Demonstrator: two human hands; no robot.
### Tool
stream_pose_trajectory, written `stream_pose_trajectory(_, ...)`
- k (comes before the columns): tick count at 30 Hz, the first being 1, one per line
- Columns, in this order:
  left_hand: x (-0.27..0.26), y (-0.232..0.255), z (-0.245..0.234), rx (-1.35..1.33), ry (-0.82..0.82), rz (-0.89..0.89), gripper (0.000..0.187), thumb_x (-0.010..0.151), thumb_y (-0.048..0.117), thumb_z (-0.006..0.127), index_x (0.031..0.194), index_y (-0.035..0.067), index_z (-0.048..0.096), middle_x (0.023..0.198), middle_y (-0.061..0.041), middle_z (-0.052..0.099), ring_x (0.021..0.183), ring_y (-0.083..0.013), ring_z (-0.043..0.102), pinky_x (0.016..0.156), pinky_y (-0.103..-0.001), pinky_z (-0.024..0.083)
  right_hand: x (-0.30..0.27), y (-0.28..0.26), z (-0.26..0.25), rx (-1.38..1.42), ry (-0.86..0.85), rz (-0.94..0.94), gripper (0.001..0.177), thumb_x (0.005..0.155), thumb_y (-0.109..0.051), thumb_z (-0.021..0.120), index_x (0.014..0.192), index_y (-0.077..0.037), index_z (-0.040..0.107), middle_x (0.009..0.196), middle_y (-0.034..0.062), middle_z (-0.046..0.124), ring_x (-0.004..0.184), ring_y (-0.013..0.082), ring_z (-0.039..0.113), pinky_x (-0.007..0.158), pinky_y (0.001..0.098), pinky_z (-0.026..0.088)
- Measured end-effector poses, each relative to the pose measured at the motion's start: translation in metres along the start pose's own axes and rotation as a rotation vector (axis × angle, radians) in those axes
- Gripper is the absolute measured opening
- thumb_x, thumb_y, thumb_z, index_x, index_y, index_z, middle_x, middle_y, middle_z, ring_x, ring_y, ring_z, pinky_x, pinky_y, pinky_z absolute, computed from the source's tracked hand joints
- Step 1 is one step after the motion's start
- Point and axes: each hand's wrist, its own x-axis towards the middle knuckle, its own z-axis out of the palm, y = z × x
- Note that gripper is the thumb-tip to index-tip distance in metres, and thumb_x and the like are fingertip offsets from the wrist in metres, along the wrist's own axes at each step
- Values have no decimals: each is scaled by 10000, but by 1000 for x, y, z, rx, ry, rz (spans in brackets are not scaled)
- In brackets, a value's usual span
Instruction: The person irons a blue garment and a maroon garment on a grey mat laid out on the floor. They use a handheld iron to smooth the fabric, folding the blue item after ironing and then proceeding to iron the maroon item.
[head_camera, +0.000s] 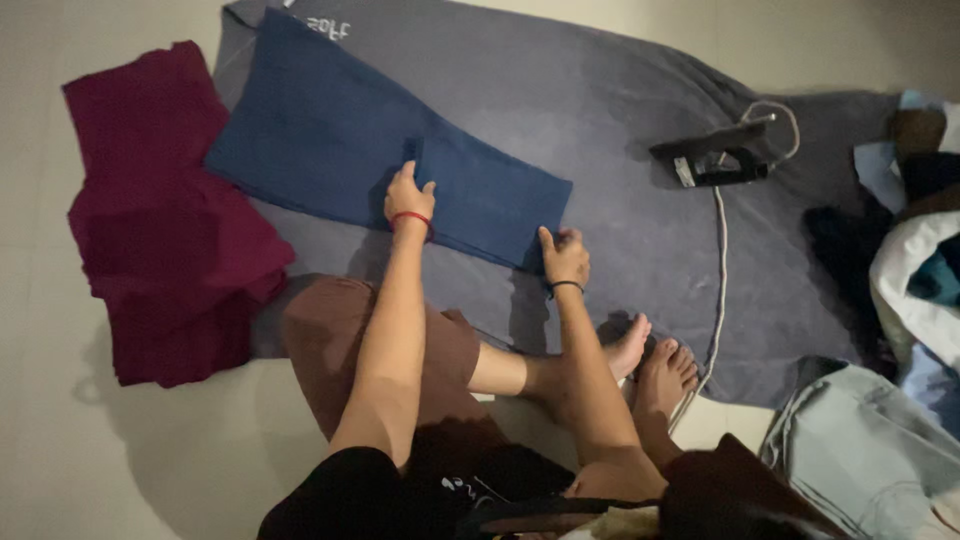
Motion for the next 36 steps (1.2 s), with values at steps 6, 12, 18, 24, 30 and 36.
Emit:
stream_pose_trajectory(6,-4,5,-6,53,76,14,667,890,223,779,1491,216,491,1391,-92,638,1250,-318,620,1030,-437,509,9,2,8,101,-50,189,529,823,-592,796,985,-91,746,920,109,767,903,290,735,825,411,557)
stream_pose_trajectory(12,-20,25,-17,305,121,174,780,895,379,790,1559,221,412,1650,-130,373,1500,-343,314,1168,-631,267,13,-5,12,623,-122,352,370,793,-431,848,794,-161,595,675,-43,561,571,118,505,506,302,412)
stream_pose_trajectory(18,-58,56,-71,501,-644,179,1434,619,675,912,1637,210,16,1710,-108,60,1583,-299,54,1218,-682,10,34,-40,-3,796,-289,301,322,857,-284,805,669,-172,569,586,-72,491,491,61,433,453,258,345)
stream_pose_trajectory(24,-58,33,-65,555,-356,295,1245,715,302,907,1643,235,79,1712,-91,150,1562,-248,186,1221,-625,140,51,-131,-51,907,-289,-55,330,871,-188,818,691,-164,543,610,-73,466,511,52,427,459,253,335)
stream_pose_trajectory(30,-57,29,-71,257,145,518,931,737,-86,662,1596,131,378,1570,-149,498,1452,-303,463,1228,-491,309,35,-179,-116,990,-228,-231,225,872,-99,810,775,-156,615,666,-95,523,561,17,455,497,226,356)
stream_pose_trajectory(36,-98,48,-20,11,-20,687,804,783,-63,545,1551,149,436,1517,-185,549,1388,-360,535,1154,-429,439,60,-83,-151,1049,-75,-213,295,931,-49,848,791,-132,602,726,-93,469,633,12,396,576,224,299)
